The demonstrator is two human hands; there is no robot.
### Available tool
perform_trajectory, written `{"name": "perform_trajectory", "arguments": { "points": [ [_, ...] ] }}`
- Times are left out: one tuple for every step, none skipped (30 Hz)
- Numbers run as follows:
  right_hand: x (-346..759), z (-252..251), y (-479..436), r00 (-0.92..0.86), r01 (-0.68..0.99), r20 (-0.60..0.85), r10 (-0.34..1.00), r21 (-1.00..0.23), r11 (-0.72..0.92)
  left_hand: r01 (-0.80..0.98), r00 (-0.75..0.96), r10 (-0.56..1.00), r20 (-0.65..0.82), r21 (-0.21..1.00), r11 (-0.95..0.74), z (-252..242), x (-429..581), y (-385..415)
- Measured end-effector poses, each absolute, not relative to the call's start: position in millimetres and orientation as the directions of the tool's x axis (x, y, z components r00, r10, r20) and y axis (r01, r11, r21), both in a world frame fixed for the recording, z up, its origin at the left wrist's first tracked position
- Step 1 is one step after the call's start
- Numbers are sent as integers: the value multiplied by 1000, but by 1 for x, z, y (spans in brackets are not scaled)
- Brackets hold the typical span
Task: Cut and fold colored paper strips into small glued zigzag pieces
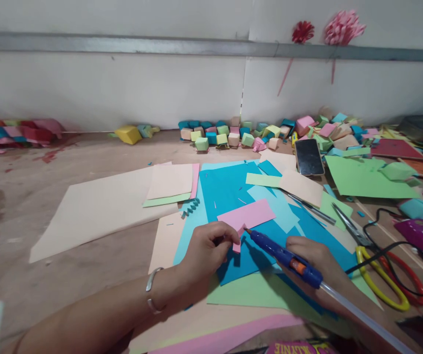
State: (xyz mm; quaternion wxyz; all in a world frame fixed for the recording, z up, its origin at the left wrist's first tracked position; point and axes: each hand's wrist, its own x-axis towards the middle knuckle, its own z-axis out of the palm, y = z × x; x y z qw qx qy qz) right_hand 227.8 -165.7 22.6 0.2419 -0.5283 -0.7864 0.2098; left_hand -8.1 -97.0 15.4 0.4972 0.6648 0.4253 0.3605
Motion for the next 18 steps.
{"name": "perform_trajectory", "arguments": {
  "points": [
    [228,21,-166,-324,725,160,933,-592,353,209,376,925,57,967,-144,15,-8,-97],
    [229,19,-166,-325,720,162,932,-597,354,210,376,925,54,967,-142,15,-8,-97],
    [229,17,-166,-326,717,164,931,-599,357,213,377,925,51,967,-141,15,-8,-97],
    [229,15,-166,-326,716,166,931,-599,358,215,378,924,49,966,-140,15,-8,-98],
    [229,13,-167,-328,716,167,930,-598,361,218,381,923,47,966,-139,15,-7,-98],
    [229,11,-167,-329,715,169,929,-598,362,219,383,923,47,966,-140,15,-7,-98],
    [229,10,-167,-331,714,167,929,-599,362,217,386,921,49,966,-142,15,-8,-98],
    [229,9,-167,-333,713,163,929,-601,361,213,386,921,55,966,-147,15,-8,-98],
    [229,8,-167,-334,712,160,929,-603,360,209,388,920,61,966,-152,15,-8,-98],
    [229,8,-167,-334,710,162,928,-604,361,207,392,918,67,965,-158,15,-8,-98],
    [230,8,-167,-331,711,165,929,-604,360,208,394,916,75,964,-168,14,-9,-98],
    [230,9,-167,-325,713,169,930,-602,359,210,398,913,87,960,-184,14,-9,-98],
    [230,9,-167,-323,715,171,931,-600,358,215,405,909,101,956,-202,14,-9,-98],
    [231,9,-167,-320,716,174,931,-600,358,219,411,904,115,951,-220,14,-9,-97],
    [231,9,-167,-321,713,179,930,-600,362,220,419,899,127,947,-236,14,-9,-97],
    [231,8,-166,-327,708,187,927,-601,371,218,421,896,139,944,-249,14,-9,-97],
    [231,8,-166,-335,701,195,922,-602,382,214,420,895,149,942,-258,15,-9,-97],
    [231,9,-166,-340,696,202,918,-602,391,211,416,896,156,942,-262,15,-9,-96]
  ]
}}
